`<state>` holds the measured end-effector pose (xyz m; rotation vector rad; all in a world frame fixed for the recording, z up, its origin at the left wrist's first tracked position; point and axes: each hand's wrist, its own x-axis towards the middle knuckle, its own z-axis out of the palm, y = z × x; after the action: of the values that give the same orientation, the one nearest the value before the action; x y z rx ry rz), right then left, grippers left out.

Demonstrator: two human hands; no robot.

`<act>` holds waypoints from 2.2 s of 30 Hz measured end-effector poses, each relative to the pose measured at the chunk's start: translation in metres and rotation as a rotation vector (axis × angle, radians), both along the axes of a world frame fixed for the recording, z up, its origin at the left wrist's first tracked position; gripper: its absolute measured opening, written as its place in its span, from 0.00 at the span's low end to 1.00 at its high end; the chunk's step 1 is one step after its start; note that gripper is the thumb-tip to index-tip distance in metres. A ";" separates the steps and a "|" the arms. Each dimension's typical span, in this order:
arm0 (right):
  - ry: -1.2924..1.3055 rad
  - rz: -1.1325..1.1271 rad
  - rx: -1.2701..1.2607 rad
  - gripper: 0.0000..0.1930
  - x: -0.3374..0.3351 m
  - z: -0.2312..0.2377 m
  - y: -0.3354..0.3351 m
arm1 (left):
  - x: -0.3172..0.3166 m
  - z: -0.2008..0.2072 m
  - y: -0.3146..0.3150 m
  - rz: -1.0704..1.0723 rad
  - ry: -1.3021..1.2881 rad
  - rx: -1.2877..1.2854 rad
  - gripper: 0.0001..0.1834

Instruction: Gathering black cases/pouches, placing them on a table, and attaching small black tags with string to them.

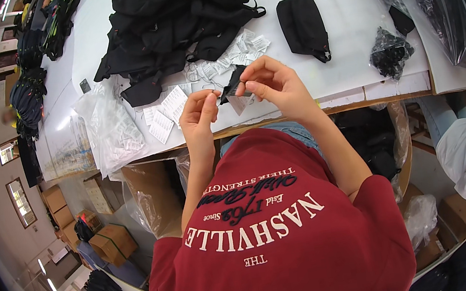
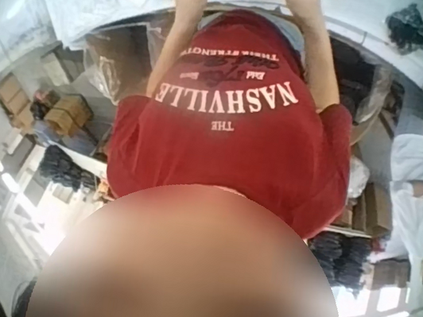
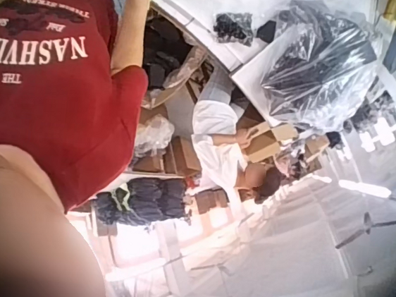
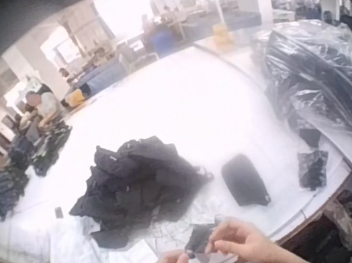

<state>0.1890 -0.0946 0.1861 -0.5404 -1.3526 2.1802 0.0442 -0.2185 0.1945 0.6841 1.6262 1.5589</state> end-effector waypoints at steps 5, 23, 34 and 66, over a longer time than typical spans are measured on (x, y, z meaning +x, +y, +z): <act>0.022 0.010 0.028 0.07 -0.004 0.001 -0.010 | 0.005 0.006 0.002 -0.139 0.080 0.020 0.08; 0.029 0.017 0.095 0.08 -0.005 0.000 -0.016 | 0.007 0.005 0.005 -0.356 0.163 0.049 0.06; -0.153 0.296 0.341 0.06 0.006 0.015 0.003 | -0.006 0.014 0.005 -0.649 0.235 -0.134 0.07; -0.011 0.044 0.117 0.07 -0.003 0.008 -0.031 | -0.016 -0.010 0.005 -0.511 -0.180 0.051 0.08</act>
<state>0.1855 -0.1259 0.1940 -0.4829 -1.4998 2.1192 0.0279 -0.2136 0.1847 0.8786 1.1654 1.2475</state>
